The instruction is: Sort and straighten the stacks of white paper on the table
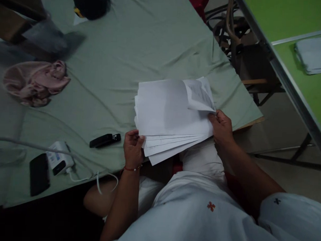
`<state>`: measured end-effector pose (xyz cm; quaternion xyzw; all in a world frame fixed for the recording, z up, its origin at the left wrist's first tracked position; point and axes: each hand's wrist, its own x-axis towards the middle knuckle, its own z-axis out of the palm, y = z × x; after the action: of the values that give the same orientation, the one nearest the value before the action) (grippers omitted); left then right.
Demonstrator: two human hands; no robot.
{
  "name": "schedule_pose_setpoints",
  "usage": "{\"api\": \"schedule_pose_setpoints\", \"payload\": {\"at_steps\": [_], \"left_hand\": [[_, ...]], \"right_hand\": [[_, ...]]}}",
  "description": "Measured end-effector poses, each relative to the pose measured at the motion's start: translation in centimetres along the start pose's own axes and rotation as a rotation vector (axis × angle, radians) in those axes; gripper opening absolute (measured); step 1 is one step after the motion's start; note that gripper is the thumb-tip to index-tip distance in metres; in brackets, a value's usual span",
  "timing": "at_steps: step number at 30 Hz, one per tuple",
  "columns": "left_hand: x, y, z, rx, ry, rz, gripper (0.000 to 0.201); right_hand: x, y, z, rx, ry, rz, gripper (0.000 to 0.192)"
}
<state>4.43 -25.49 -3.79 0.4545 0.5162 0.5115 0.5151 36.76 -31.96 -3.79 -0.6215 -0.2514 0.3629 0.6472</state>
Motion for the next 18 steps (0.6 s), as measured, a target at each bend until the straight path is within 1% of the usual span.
{"api": "schedule_pose_setpoints", "payload": {"at_steps": [4,8,10,15,18], "left_hand": [[-0.11,0.30,-0.03,-0.133,-0.014,-0.062,0.072],[-0.26,0.30,-0.23,-0.195,-0.028,-0.095,0.074],[-0.39,0.40,-0.35,-0.199,-0.074,-0.086,0.078],[-0.72,0.81,-0.56,-0.189,-0.236,-0.035,0.101],[-0.74,0.82,-0.59,-0.203,-0.318,0.001,0.108]], "right_hand": [[0.11,-0.04,-0.06,-0.021,0.007,-0.007,0.033],[0.27,0.00,-0.15,0.000,0.006,-0.023,0.037],[0.29,0.04,-0.18,0.021,0.005,-0.022,0.037],[0.22,-0.12,-0.16,0.047,0.003,-0.009,0.037],[0.24,-0.26,-0.10,0.026,0.006,-0.008,0.038]]}}
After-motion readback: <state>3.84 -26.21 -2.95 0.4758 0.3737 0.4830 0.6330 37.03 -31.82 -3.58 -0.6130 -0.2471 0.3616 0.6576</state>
